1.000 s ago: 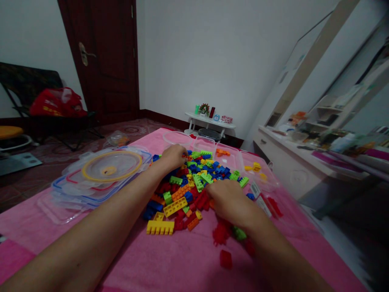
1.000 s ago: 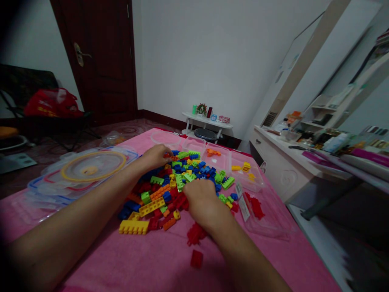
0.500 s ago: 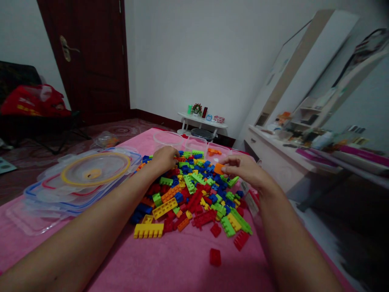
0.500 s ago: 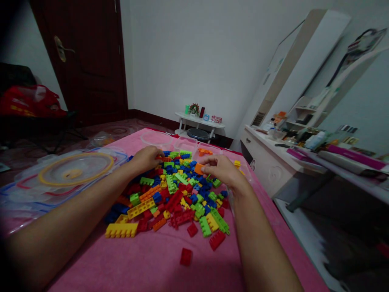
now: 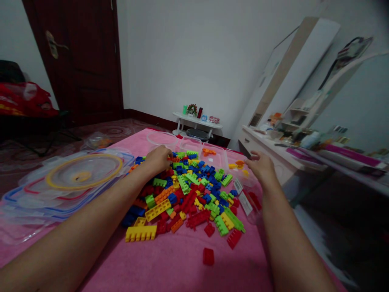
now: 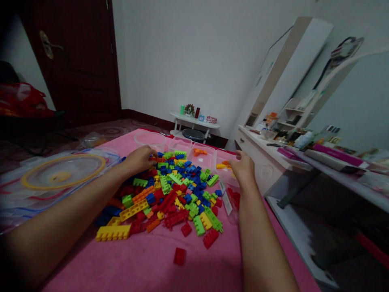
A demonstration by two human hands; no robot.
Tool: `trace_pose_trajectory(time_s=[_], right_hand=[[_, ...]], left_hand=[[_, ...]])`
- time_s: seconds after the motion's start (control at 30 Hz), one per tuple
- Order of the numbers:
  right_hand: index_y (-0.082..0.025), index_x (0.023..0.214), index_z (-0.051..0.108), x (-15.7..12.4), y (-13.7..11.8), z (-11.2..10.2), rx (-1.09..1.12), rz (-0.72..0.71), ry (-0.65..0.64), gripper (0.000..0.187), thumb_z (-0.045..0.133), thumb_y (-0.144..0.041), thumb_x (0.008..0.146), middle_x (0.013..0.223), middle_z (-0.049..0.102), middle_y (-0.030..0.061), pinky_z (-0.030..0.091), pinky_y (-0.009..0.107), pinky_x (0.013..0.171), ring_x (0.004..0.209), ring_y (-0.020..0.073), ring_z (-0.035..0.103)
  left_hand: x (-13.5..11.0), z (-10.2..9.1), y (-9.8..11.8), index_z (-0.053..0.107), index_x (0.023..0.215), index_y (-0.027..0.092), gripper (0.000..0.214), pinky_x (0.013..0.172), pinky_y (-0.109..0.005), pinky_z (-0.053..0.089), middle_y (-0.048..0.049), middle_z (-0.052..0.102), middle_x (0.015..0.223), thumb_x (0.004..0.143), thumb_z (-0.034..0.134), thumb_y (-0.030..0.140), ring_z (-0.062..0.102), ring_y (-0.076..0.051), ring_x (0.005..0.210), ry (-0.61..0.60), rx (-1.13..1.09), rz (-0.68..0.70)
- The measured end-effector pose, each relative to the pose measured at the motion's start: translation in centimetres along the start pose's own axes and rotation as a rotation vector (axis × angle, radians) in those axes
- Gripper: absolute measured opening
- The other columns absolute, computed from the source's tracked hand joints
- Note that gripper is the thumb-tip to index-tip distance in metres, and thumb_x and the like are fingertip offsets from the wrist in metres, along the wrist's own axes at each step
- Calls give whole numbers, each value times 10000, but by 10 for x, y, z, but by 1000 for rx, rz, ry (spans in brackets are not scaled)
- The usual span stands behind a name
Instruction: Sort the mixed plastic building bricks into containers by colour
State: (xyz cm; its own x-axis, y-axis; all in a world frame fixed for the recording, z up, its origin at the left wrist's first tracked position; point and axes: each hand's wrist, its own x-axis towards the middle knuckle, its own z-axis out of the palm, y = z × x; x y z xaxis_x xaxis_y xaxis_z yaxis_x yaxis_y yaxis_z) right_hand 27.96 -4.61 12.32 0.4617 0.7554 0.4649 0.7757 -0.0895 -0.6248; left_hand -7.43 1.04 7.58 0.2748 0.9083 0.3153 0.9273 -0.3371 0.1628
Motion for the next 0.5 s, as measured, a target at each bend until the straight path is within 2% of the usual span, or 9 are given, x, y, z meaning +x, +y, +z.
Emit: trace_pose_trajectory(time_s=[0.03, 0.1, 0.2, 0.33, 0.43, 0.5], right_hand=[[-108, 1151, 615, 1, 1, 0, -60, -39, 3, 521, 673, -219, 645, 998, 689, 135, 532, 336, 715, 814, 217, 666], [-112, 1118, 644, -2, -5, -1, -98, -141, -82, 463, 661, -253, 677, 1028, 687, 138, 514, 362, 784, 869, 229, 658], [-119, 1015, 691, -16, -29, 0, -28, -267, -259, 351, 645, -293, 714, 965, 709, 121, 515, 346, 756, 830, 222, 662], [-125, 978, 702, -37, -57, 7, 45, -328, -413, 294, 631, -262, 728, 941, 720, 109, 517, 306, 695, 785, 207, 676], [-129, 960, 709, -44, -62, 16, 21, -360, -473, 268, 621, -249, 737, 936, 725, 103, 514, 297, 681, 765, 203, 681], [-132, 954, 712, -45, -60, 22, -16, -382, -497, 263, 618, -256, 743, 933, 727, 100, 512, 296, 682, 773, 206, 680]], left_hand=[[-1, -2, 1, 704, 981, 241, 293, 851, -290, 474, -76, 644, 1057, 727, 575, 308, 613, -237, 995, -5, -4, -8], [-3, -7, 2, 711, 954, 244, 272, 834, -281, 478, -76, 637, 1061, 716, 593, 299, 613, -234, 994, -15, 4, -23], [-8, -19, 7, 718, 913, 239, 244, 782, -296, 494, -89, 642, 1055, 705, 594, 264, 620, -251, 983, -18, 66, -65], [-13, -34, 13, 723, 900, 209, 253, 747, -343, 509, -122, 680, 1011, 682, 635, 300, 636, -290, 949, -120, 170, -189], [-15, -38, 15, 729, 896, 204, 250, 742, -356, 510, -131, 693, 1003, 691, 645, 321, 646, -296, 931, -183, 165, -209], [-14, -38, 14, 731, 895, 216, 237, 736, -355, 510, -117, 700, 992, 699, 631, 304, 651, -292, 920, -172, 133, -194]])
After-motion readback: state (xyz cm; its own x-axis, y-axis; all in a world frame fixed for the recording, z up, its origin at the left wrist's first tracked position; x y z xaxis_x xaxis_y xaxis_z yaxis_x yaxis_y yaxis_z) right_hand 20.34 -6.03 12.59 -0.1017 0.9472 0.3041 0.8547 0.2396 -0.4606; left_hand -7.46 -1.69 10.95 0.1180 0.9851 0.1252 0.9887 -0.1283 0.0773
